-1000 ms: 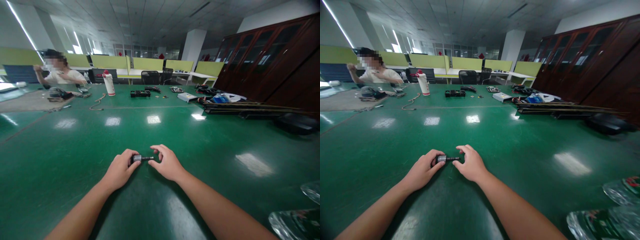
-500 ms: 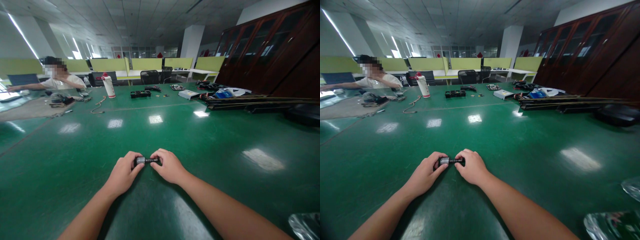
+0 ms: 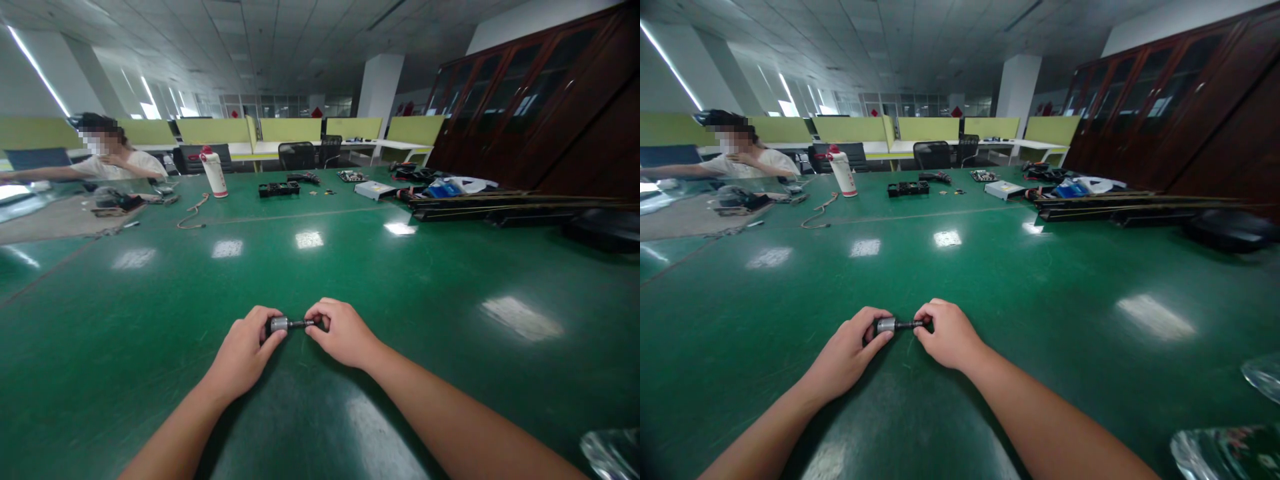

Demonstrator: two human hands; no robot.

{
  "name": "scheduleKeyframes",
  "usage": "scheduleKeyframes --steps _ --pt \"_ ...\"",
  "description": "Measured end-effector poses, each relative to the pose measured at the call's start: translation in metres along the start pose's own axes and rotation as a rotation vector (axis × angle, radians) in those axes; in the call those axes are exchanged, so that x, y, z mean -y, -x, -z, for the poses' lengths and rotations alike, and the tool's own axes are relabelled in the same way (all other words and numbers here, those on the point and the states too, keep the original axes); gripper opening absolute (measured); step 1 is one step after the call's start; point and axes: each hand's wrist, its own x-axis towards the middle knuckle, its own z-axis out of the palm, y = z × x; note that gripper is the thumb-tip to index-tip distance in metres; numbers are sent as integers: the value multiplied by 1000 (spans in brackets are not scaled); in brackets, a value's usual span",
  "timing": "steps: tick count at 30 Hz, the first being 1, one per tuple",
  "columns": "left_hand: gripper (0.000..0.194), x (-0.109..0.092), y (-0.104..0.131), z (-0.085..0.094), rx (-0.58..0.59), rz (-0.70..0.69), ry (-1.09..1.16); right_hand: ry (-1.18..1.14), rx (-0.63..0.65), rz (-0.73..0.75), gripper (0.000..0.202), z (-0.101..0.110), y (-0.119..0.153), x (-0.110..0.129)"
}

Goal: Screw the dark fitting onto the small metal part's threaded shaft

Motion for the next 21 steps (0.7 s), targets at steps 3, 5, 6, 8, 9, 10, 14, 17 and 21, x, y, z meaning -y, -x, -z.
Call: scheduleKeyframes --steps 3,5,6,8,9,10,14,17,21 --pt "28 2 0 0 -20 5 13 39 -57 -52 12 1 0 -7" --pt "29 2 0 0 -25 15 26 72 -102 -96 13 3 -1 -11" --pt "29 3 0 0 -23 20 31 75 -111 -100 13 3 -1 -13" --pt "28 3 0 0 -15 23 34 69 -114 -87 14 4 -1 -14" --pt "28 2 1 0 -13 20 35 66 -112 -77 14 4 -1 -14" --pt "27 2 1 0 -13 15 36 66 -113 -71 15 4 -1 -13" --pt "27 2 0 0 -17 0 37 65 -107 -66 16 3 0 -9" --pt "27 3 0 -1 -18 3 33 79 -91 -63 18 3 0 -8" --pt "27 3 -1 -1 -23 15 35 134 -71 -53 19 3 0 -7"
